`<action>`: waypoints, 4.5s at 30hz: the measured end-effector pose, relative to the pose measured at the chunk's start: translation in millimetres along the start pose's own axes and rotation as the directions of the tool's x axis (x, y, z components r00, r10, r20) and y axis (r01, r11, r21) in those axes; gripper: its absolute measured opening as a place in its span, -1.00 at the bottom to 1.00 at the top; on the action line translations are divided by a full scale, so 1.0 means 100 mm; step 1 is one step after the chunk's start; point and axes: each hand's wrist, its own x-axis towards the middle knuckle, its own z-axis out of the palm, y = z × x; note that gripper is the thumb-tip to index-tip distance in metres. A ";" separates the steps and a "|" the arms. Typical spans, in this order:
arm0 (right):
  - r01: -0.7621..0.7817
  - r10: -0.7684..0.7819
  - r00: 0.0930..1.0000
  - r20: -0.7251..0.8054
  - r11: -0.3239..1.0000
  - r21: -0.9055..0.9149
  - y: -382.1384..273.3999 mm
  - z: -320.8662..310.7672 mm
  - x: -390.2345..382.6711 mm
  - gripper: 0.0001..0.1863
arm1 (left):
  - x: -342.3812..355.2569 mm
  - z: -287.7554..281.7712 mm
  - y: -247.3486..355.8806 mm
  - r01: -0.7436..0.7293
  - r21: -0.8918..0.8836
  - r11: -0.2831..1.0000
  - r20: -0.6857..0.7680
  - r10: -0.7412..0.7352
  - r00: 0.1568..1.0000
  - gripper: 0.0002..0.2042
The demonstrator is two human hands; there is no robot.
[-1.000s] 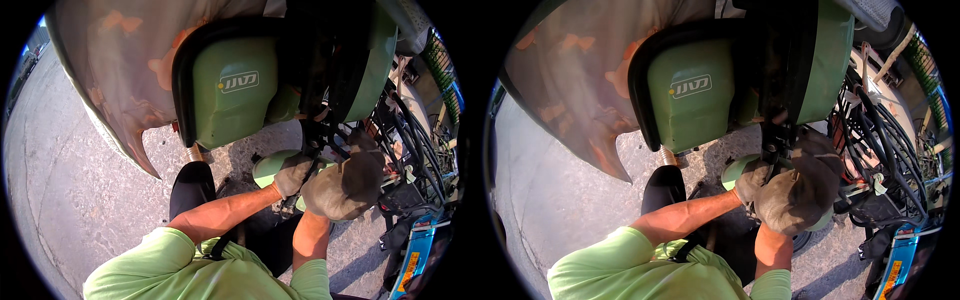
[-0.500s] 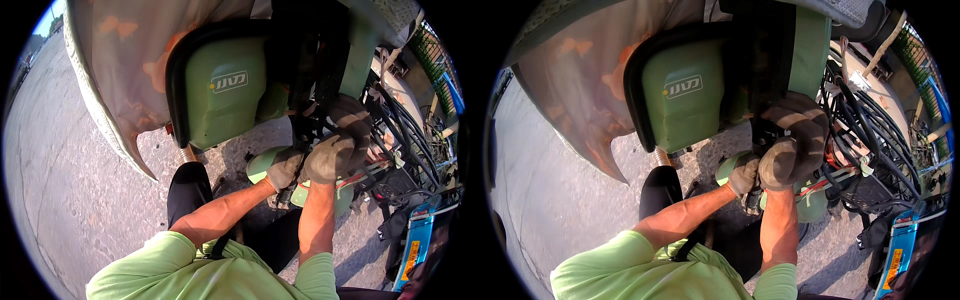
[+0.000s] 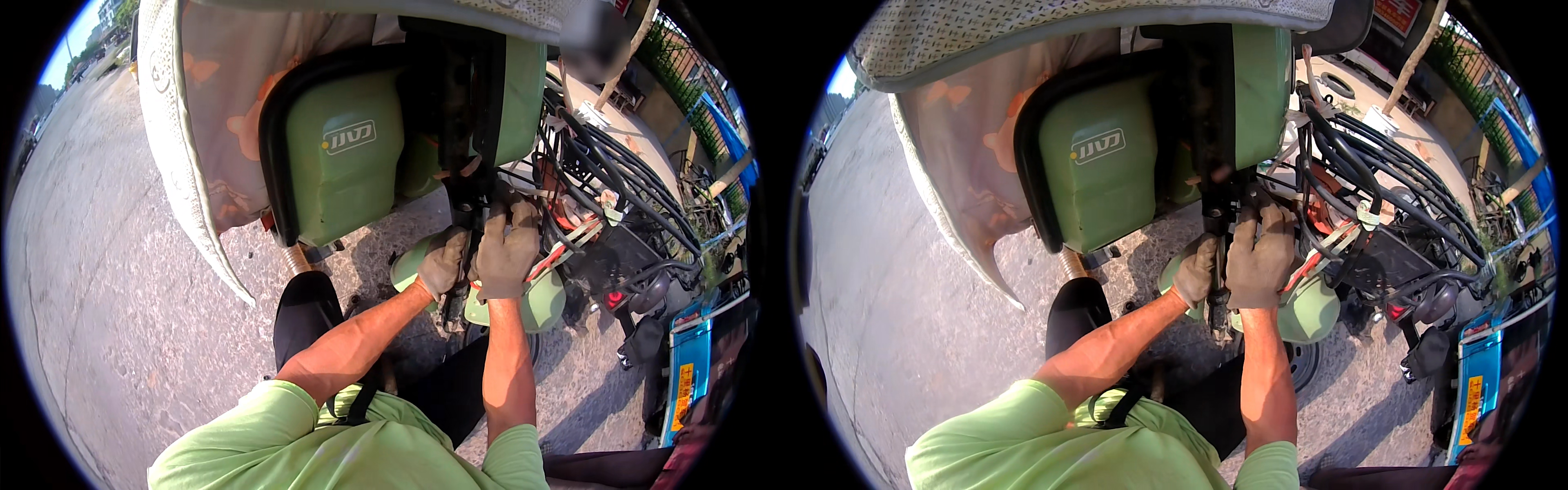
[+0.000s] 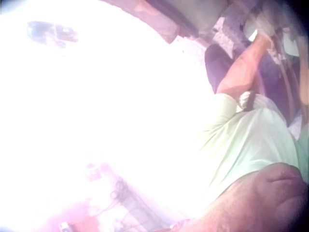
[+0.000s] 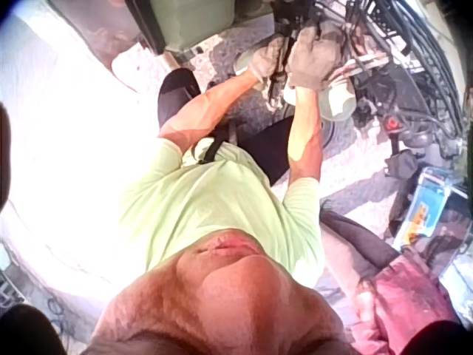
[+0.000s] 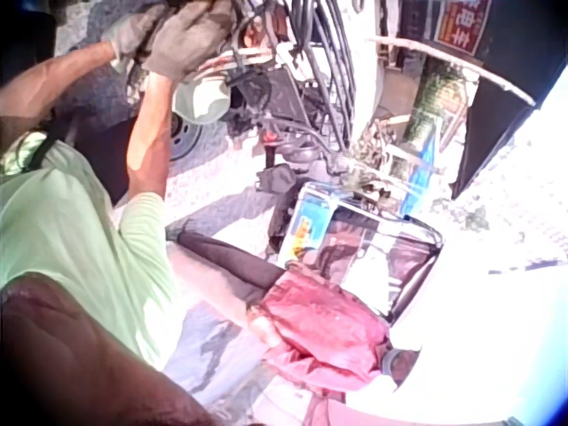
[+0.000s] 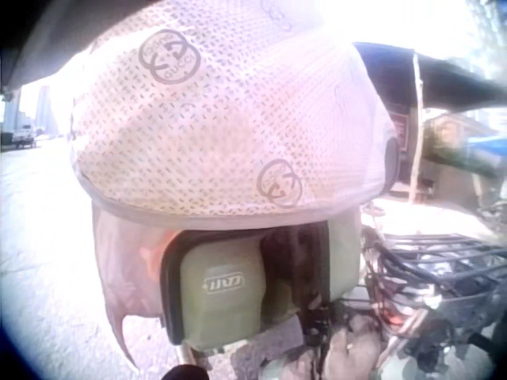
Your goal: The person kneels beside a green scooter and uses a wrench to tighten or adjust a bolt on the front fork assembly. They repeatedly reposition the tool and apply force to the fastener throughout the clip.
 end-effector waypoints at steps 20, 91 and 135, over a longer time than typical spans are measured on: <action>0.178 -0.227 0.968 0.102 0.918 0.354 0.38 -0.24 -0.34 -0.69 | 0.04 -0.10 -0.19 -0.006 -0.008 1.000 -0.061 0.006 0.998 -0.46; -0.287 0.253 0.957 0.143 0.737 0.613 0.40 0.09 -0.23 -0.61 | -0.02 0.03 -0.13 -0.053 -0.321 0.945 0.004 0.057 0.998 -0.56; -0.870 0.418 0.489 0.766 0.299 0.392 -0.16 -0.58 -0.22 -0.65 | -0.02 0.00 0.10 -0.058 -0.305 0.951 0.172 0.115 0.978 -0.38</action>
